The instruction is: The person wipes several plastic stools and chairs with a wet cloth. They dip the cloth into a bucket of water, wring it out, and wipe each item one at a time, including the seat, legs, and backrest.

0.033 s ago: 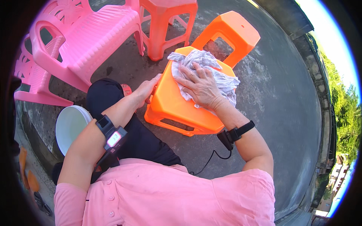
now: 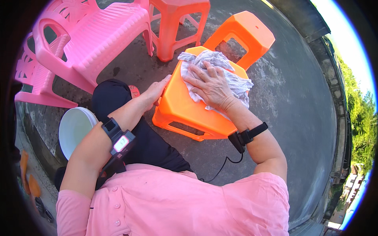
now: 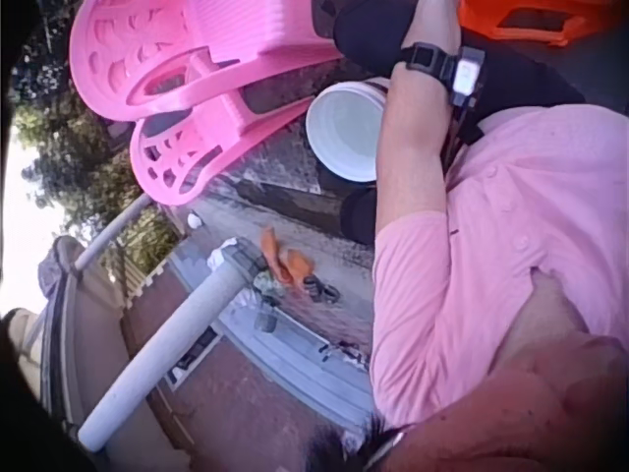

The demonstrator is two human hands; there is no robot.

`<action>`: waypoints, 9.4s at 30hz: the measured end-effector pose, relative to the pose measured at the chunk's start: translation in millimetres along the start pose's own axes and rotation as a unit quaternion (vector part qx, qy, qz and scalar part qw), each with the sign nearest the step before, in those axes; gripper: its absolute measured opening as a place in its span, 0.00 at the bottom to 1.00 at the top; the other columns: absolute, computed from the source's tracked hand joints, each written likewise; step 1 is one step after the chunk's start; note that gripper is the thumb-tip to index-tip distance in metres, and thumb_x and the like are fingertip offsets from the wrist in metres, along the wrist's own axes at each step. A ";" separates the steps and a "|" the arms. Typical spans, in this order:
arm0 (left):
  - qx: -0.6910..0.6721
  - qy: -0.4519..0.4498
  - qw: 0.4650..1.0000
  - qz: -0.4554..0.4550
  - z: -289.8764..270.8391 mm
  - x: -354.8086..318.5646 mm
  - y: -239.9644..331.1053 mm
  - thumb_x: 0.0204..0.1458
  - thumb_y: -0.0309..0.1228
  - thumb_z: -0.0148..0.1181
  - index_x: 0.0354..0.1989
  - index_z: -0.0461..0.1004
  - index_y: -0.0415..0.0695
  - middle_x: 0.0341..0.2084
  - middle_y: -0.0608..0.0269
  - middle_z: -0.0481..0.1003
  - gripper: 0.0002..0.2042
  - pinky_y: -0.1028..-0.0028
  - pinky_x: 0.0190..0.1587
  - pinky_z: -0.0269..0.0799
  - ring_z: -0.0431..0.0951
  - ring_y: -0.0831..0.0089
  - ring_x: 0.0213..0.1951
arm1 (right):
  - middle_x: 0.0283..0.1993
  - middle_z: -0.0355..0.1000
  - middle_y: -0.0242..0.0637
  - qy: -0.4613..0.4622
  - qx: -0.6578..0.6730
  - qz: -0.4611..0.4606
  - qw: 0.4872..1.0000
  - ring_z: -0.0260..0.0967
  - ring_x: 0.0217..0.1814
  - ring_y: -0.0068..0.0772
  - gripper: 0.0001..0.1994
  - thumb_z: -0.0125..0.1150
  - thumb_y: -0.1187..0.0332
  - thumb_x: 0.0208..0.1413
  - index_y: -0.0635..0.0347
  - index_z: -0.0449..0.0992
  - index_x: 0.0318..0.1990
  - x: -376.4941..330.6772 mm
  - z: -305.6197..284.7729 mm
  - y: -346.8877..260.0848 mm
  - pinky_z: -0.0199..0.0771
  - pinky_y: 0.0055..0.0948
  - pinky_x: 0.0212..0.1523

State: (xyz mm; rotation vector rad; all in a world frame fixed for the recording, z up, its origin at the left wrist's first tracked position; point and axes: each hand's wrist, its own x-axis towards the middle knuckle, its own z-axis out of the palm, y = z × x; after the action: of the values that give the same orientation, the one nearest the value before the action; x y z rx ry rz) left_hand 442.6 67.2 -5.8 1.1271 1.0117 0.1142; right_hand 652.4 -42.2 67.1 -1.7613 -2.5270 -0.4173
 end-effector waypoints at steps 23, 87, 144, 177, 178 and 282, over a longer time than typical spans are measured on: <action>0.088 0.063 0.976 0.188 6.2 36.4 -21.1 0.51 0.64 0.59 0.68 0.60 0.34 0.60 0.42 0.69 0.48 0.67 0.61 0.66 0.71 0.60 0.61 | 0.70 0.62 0.47 0.048 -0.045 0.260 0.963 0.56 0.72 0.55 0.26 0.53 0.50 0.64 0.52 0.71 0.64 -48.4 27.9 -45.7 0.55 0.53 0.66; -0.124 -0.065 0.983 0.122 6.9 27.1 -27.7 0.56 0.65 0.51 0.62 0.70 0.35 0.59 0.49 0.73 0.41 0.66 0.60 0.67 0.74 0.63 0.58 | 0.67 0.64 0.46 -0.059 0.077 0.157 0.983 0.56 0.71 0.57 0.25 0.52 0.46 0.62 0.43 0.73 0.62 -27.0 -33.4 -113.3 0.53 0.54 0.62; -0.117 0.207 0.971 0.036 -35.5 -17.3 -25.0 0.49 0.39 0.68 0.55 0.75 0.38 0.37 0.57 0.77 0.26 0.68 0.33 0.72 0.77 0.68 0.38 | 0.63 0.68 0.34 -0.169 -0.122 0.452 0.867 0.59 0.67 0.50 0.21 0.59 0.53 0.54 0.45 0.78 0.55 -149.9 23.9 113.2 0.63 0.56 0.60; -0.004 0.071 0.993 -0.097 -24.9 21.7 -19.7 0.57 0.43 0.63 0.54 0.73 0.42 0.30 0.64 0.77 0.22 0.74 0.28 0.73 0.76 0.73 0.27 | 0.52 0.76 0.55 0.383 0.834 0.379 0.116 0.74 0.50 0.58 0.35 0.52 0.41 0.62 0.71 0.73 0.56 57.5 178.9 275.5 0.76 0.54 0.51; -0.005 0.074 0.993 -0.093 -23.6 20.6 -18.3 0.57 0.43 0.63 0.55 0.72 0.42 0.31 0.64 0.77 0.23 0.74 0.28 0.73 0.76 0.73 0.28 | 0.53 0.76 0.55 0.369 0.846 0.363 0.127 0.74 0.51 0.59 0.39 0.48 0.35 0.61 0.70 0.73 0.56 59.9 179.0 259.6 0.76 0.53 0.52; 0.028 0.223 0.965 0.132 -20.1 -0.5 -14.2 0.44 0.50 0.71 0.70 0.57 0.35 0.59 0.39 0.71 0.48 0.65 0.61 0.67 0.72 0.55 0.61 | 0.42 0.74 0.35 0.134 0.528 0.644 0.536 0.73 0.45 0.30 0.20 0.49 0.55 0.68 0.65 0.74 0.51 -156.6 19.5 -99.9 0.74 0.32 0.47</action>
State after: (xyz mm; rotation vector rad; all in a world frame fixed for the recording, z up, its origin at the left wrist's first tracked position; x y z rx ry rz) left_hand 422.3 74.2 -17.9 1.3159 1.2603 0.5781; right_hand 618.4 -213.3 0.3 -1.9336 -0.3370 0.7052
